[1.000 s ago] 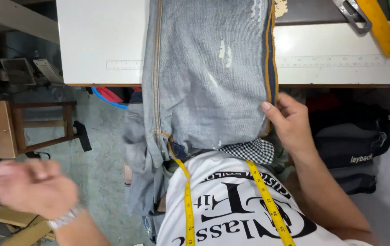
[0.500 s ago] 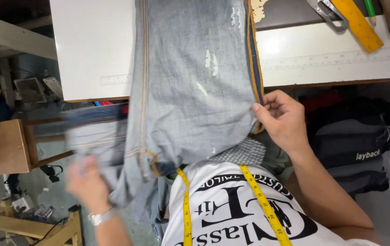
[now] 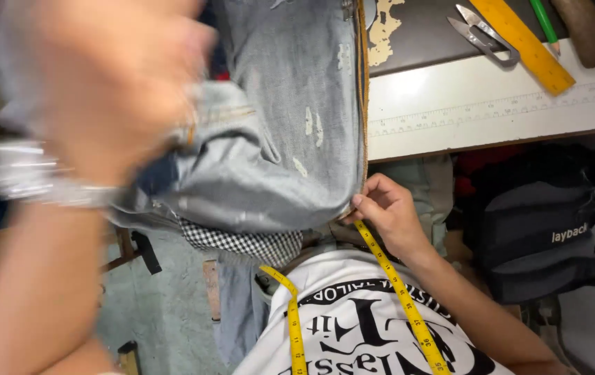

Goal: Sewing and repairing denim jeans using an industrial sewing machine and a hand tool to unpick seams.

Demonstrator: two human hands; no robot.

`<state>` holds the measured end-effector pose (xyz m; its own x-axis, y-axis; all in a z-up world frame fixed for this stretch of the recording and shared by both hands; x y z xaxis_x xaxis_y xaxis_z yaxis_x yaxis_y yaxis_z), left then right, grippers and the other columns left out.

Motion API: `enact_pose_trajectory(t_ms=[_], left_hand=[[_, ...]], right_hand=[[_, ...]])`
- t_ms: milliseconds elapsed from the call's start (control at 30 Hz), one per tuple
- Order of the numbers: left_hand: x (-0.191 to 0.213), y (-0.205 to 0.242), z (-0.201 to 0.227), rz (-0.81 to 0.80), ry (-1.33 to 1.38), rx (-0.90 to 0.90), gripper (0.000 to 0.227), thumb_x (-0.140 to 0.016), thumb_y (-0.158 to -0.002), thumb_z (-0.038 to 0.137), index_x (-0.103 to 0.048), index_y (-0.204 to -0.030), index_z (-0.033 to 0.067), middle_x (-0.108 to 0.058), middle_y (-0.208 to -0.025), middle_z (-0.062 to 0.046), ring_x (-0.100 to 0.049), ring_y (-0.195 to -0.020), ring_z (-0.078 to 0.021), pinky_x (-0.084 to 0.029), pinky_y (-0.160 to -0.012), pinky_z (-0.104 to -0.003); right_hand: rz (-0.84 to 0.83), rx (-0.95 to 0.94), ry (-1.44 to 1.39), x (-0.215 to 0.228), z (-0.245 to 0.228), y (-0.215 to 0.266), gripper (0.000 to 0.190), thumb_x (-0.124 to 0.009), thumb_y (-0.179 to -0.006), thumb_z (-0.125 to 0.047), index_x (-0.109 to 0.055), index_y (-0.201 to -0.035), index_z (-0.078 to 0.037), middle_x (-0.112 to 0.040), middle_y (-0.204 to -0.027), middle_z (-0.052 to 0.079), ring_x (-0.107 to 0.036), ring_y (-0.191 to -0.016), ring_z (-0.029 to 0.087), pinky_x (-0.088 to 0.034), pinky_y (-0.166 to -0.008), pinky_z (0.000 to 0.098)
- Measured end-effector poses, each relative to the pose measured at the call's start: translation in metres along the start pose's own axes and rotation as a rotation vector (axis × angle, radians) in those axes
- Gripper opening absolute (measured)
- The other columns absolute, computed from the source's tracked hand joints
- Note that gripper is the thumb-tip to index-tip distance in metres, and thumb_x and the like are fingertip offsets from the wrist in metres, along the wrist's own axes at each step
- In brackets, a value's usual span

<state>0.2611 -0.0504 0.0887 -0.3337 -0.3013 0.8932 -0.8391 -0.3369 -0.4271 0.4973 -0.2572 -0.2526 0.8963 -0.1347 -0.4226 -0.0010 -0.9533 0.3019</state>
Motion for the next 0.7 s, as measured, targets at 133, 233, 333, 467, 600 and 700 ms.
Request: enact_pose_trajectory(t_ms=[133,233,333,467,600,700], left_hand=[[-0.148,-0.031,0.077,0.001,0.372,-0.030,0.038,-0.085,-0.126,0.020,-0.083,-0.149,-0.0104,-0.085,-0.152,-0.031,-0.078,-0.143,-0.0498,-0.060,-0.133,-0.060],[-0.196,-0.012,0.072,-0.204,0.171,-0.072,0.079,-0.091,-0.123,0.066,-0.070,-0.179,0.0147,-0.061,-0.190,-0.013,-0.059,-0.170,-0.0392,-0.052,-0.130,-0.064],[-0.193,-0.016,0.083,-0.230,0.079,-0.129,0.072,-0.089,-0.121,0.064,-0.077,-0.173,0.0158,-0.069,-0.183,-0.014,-0.062,-0.166,-0.0399,-0.052,-0.128,-0.075],[-0.194,-0.027,0.092,-0.193,0.070,-0.087,0.073,-0.083,-0.123,0.068,-0.068,-0.177,0.0211,-0.072,-0.168,-0.012,-0.068,-0.149,-0.0347,-0.057,-0.118,-0.064],[-0.194,-0.023,0.088,-0.199,0.124,-0.053,0.080,-0.077,-0.125,0.076,-0.072,-0.174,0.0127,-0.071,-0.175,-0.015,-0.066,-0.157,-0.0351,-0.053,-0.126,-0.066],[-0.192,-0.026,0.092,-0.184,0.080,-0.067,0.076,-0.083,-0.122,0.074,-0.069,-0.176,0.0229,-0.067,-0.173,-0.014,-0.065,-0.153,-0.0383,-0.055,-0.121,-0.071]], right_hand=[[-0.023,-0.024,0.016,0.002,-0.003,0.009,0.018,-0.085,-0.113,-0.010,-0.072,-0.102,-0.005,-0.079,-0.074,0.010,-0.084,-0.065,0.025,-0.079,-0.068,0.0409],[-0.142,-0.124,-0.245,0.015,-0.008,0.019,0.017,-0.080,-0.116,-0.009,-0.070,-0.104,-0.001,-0.084,-0.091,0.019,-0.086,-0.067,0.032,-0.078,-0.063,0.0412],[-0.104,-0.265,-0.100,0.036,0.013,0.020,0.020,-0.079,-0.115,-0.008,-0.066,-0.100,-0.005,-0.085,-0.093,0.021,-0.088,-0.071,0.032,-0.078,-0.066,0.0425],[-0.229,-0.210,0.290,0.034,-0.035,0.012,0.016,-0.083,-0.113,-0.017,-0.078,-0.105,-0.004,-0.093,-0.089,0.014,-0.091,-0.078,0.023,-0.077,-0.071,0.0344],[-0.481,0.578,1.180,-0.009,-0.184,-0.010,0.021,-0.091,-0.110,-0.026,-0.089,-0.100,-0.008,-0.088,-0.084,0.004,-0.077,-0.065,0.016,-0.063,-0.063,0.0306],[-0.479,0.961,1.495,-0.030,-0.247,-0.051,0.018,-0.078,-0.128,-0.015,-0.087,-0.134,-0.001,-0.091,-0.129,0.015,-0.081,-0.103,0.035,-0.067,-0.096,0.0492]])
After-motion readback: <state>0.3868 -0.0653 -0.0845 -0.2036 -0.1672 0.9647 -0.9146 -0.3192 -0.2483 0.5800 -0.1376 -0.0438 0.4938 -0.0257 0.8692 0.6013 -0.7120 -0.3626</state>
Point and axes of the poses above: each hand's wrist, its own y-axis away from the middle knuckle, its own x-axis out of the back of the hand, z = x × y, the point moved 9 cm from there along -y, towards the middle knuckle
